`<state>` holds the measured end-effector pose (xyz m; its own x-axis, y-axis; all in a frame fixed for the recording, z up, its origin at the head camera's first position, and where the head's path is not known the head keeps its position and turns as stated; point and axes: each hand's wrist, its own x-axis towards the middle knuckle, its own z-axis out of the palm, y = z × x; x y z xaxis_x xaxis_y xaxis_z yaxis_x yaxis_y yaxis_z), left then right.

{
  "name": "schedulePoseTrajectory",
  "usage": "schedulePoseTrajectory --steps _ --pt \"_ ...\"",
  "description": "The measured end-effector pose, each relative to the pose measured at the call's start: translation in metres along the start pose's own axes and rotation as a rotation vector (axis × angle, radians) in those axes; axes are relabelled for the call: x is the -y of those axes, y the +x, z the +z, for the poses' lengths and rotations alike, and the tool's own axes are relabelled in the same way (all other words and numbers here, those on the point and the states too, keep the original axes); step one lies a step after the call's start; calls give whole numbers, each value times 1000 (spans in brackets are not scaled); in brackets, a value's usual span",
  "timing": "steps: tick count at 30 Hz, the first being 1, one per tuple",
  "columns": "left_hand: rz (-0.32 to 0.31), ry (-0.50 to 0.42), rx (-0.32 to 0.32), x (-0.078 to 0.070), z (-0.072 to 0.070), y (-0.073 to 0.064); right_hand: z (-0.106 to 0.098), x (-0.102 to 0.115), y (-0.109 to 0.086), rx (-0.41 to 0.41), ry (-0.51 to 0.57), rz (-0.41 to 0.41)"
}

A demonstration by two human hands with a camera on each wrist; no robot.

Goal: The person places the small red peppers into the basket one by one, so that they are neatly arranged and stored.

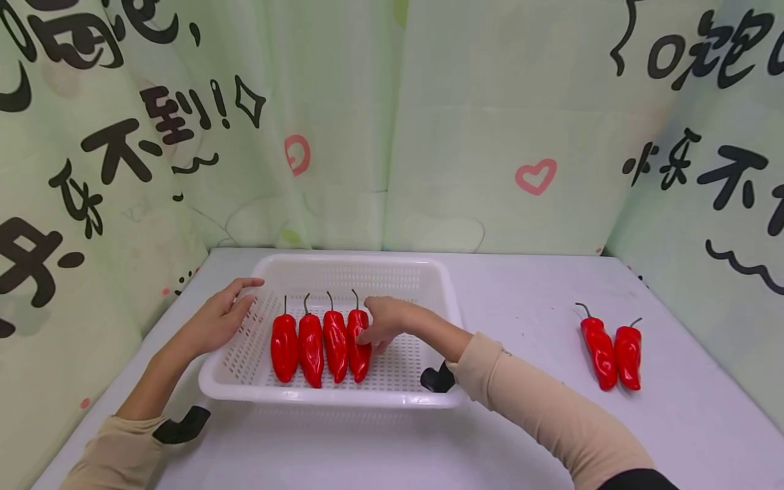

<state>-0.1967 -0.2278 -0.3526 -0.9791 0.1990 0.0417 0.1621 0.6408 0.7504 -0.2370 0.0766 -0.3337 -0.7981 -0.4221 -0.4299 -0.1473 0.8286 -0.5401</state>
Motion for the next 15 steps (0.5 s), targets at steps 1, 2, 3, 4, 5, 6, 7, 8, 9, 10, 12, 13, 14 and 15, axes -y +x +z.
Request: schedulePoseTrajectory --steps 1,2,3,4,5,6,7,8,9,10,12,13,14,15 --pt "-1 -1 0 0 0 0 -1 -1 0 -6 -8 -1" --pt "-1 0 0 0 0 0 -2 -1 -1 -14 -19 -3" --pt "-2 0 0 0 0 0 -3 -1 -1 -24 -30 -7" --pt "-1 1 0 0 0 0 -5 -1 -2 -33 -36 -10" --pt "-1 4 -1 0 0 0 -6 -1 -3 -45 -46 -15" --pt "-1 5 -1 0 0 0 -8 -1 -3 -58 -53 -20" --pt "0 7 -2 0 0 0 -10 -1 -4 -71 -58 -29" --pt "1 8 -2 0 0 0 -11 -1 -5 -83 -63 -39" --pt "1 9 -2 0 0 0 -13 0 -5 -95 -66 -51" --pt "1 9 -3 0 0 0 -14 0 -6 -109 -65 -66" --pt "0 6 -3 0 0 0 -16 2 -9 -139 -69 -101" --pt "0 8 -3 0 0 0 -17 2 -10 -156 -69 -120" --pt "-1 6 -3 0 1 0 -18 3 -12 -174 -67 -138" --pt "-4 6 -3 0 1 0 -20 4 -14 -194 -68 -157"
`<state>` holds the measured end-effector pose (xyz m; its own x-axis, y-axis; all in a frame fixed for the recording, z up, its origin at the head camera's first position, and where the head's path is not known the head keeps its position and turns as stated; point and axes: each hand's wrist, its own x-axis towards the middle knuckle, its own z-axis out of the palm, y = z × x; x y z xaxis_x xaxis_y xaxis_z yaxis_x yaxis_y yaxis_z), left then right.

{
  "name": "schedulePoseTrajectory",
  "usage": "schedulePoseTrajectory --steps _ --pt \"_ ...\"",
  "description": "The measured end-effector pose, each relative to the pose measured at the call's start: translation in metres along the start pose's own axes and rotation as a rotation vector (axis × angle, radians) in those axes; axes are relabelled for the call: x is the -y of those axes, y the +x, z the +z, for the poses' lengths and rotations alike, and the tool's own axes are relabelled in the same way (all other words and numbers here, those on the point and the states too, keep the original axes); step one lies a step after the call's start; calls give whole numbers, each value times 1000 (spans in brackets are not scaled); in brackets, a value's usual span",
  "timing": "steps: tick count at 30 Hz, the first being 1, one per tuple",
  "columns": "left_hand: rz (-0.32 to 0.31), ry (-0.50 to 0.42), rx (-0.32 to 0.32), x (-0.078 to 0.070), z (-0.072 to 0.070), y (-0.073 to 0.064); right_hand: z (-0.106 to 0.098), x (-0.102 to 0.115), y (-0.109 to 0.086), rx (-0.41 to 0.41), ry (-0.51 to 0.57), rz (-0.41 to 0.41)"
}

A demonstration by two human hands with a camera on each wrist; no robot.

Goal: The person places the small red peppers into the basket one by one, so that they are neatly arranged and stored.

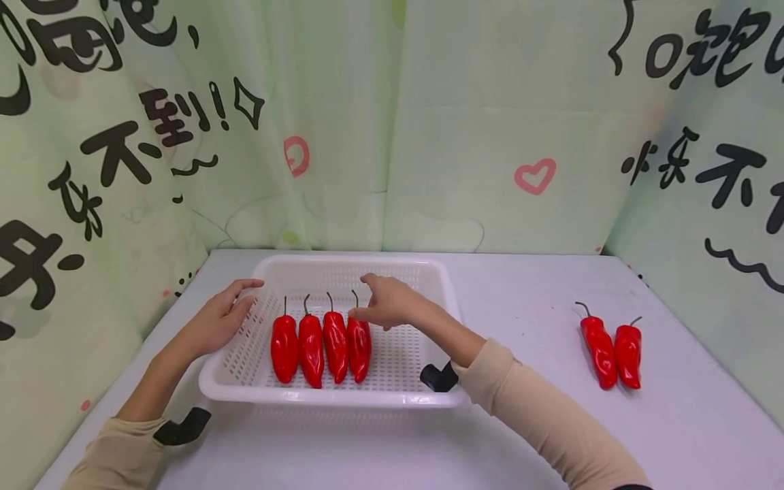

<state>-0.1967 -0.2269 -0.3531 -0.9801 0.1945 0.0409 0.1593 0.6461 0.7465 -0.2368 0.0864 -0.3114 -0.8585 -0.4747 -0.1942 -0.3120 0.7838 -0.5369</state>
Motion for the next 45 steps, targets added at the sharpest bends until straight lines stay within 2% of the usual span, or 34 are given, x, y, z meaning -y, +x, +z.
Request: schedulePoseTrajectory --steps 7,17,45 --pt "-9 -9 5 -1 1 -1 -18 5 -15 -113 34 -110" --pt "-16 -14 5 0 1 -1 -34 6 -32 -194 124 -121" --pt "-4 -22 -3 1 3 -3 -48 -13 -71 -330 124 -135"
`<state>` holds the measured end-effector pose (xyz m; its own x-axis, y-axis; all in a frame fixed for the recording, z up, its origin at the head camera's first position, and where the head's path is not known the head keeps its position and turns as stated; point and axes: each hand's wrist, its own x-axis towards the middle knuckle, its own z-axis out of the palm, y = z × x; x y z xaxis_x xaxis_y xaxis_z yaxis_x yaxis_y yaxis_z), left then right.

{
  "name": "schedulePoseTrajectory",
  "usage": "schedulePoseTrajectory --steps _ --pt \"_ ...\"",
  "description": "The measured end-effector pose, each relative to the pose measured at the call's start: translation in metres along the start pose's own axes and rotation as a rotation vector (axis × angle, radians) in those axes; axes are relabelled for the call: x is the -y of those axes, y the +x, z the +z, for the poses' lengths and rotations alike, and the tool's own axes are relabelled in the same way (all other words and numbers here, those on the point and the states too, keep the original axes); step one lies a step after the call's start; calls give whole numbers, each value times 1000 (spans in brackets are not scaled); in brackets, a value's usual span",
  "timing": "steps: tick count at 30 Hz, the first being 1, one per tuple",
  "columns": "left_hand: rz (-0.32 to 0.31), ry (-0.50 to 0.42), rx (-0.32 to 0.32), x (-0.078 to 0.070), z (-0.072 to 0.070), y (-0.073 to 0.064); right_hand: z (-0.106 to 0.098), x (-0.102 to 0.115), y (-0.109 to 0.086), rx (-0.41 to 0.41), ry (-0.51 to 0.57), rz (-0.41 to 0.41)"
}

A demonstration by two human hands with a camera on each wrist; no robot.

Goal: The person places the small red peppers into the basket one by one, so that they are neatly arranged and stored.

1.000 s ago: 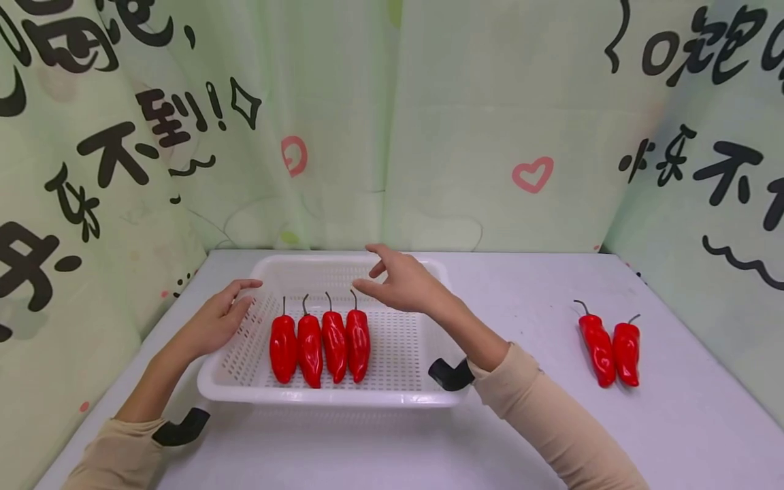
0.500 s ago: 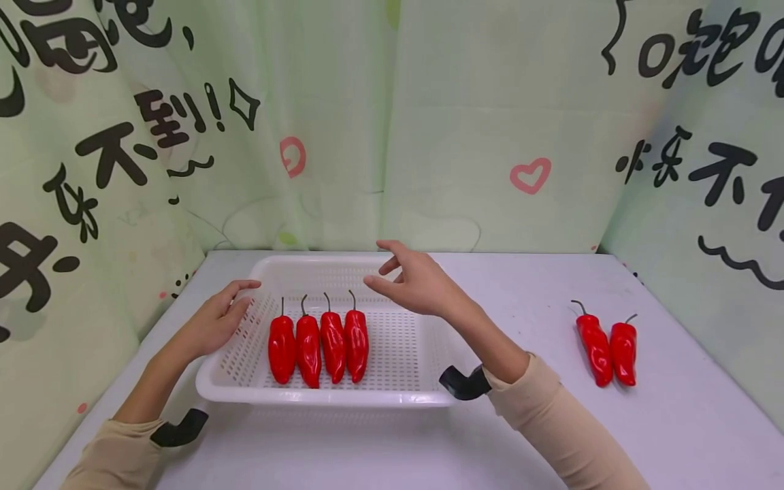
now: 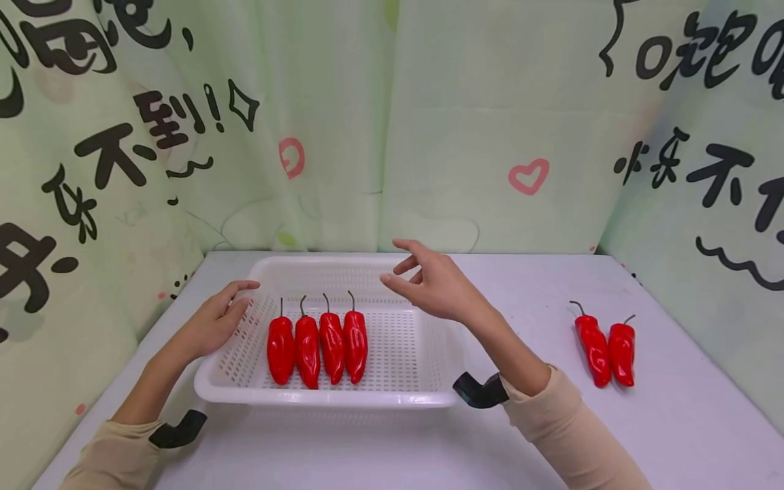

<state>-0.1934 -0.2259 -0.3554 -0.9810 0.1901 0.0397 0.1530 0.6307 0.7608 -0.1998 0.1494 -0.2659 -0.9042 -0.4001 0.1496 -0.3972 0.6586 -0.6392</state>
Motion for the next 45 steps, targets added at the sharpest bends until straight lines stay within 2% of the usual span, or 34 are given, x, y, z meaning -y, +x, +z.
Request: schedulePoseTrajectory --steps 10,15,37,45 --pt "-14 12 -8 -1 1 1 -7 -10 -10 -21 11 23" --pt "-21 -14 2 -1 1 0 -8 -18 -15 -22 22 40" --pt "-21 -16 -2 -1 0 0 -11 -49 -33 -42 -11 88" --pt "-11 -9 -3 -1 0 1 -13 -62 -39 -75 -44 88"
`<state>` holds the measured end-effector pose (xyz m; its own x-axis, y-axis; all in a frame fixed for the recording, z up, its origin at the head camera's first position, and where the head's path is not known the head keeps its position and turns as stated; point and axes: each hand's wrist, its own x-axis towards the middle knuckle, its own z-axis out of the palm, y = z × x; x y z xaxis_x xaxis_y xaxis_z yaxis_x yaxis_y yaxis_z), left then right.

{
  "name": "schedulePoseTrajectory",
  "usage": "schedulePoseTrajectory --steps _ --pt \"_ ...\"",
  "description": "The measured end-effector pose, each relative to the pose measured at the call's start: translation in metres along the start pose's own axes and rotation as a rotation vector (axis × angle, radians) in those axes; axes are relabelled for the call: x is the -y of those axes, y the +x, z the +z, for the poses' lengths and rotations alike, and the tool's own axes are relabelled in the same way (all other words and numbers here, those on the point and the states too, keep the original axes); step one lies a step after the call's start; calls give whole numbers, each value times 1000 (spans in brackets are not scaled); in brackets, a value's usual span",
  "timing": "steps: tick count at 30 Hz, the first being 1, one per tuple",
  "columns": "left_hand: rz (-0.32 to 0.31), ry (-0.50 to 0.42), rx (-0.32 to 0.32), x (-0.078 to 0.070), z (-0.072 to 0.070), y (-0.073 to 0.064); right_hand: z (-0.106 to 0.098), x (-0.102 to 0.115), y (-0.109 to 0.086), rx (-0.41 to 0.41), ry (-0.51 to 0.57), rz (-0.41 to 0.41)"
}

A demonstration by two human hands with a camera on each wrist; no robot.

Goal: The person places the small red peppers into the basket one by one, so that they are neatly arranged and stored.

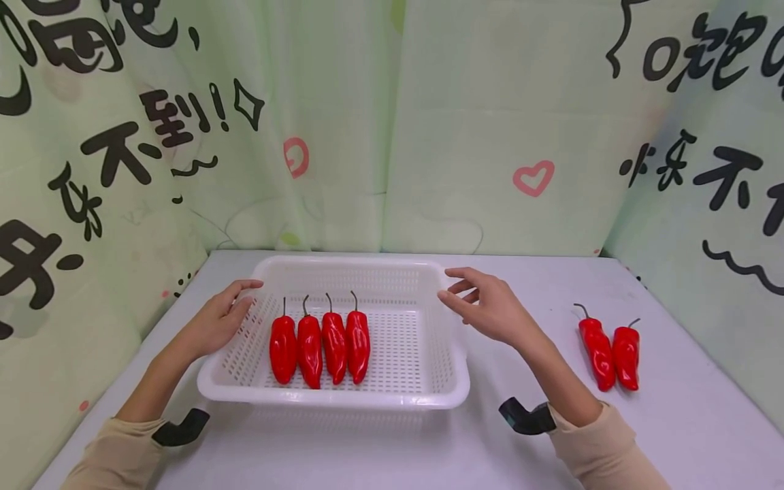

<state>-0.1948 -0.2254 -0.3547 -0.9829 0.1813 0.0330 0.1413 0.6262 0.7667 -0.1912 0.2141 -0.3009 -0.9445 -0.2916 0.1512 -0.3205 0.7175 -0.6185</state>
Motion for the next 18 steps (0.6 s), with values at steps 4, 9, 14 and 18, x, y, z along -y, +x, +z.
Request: schedulePoseTrajectory --steps 4,9,14,18 --pt "-1 2 -4 0 0 0 -2 -6 -2 -6 -16 11" --pt "-4 -3 -10 1 1 -1 -1 -17 -6 -4 -28 33" --pt "-4 -8 -8 0 1 -1 -2 -30 -11 -19 -47 47" --pt "-2 -7 -8 0 0 0 -4 -38 -16 -25 -50 69"
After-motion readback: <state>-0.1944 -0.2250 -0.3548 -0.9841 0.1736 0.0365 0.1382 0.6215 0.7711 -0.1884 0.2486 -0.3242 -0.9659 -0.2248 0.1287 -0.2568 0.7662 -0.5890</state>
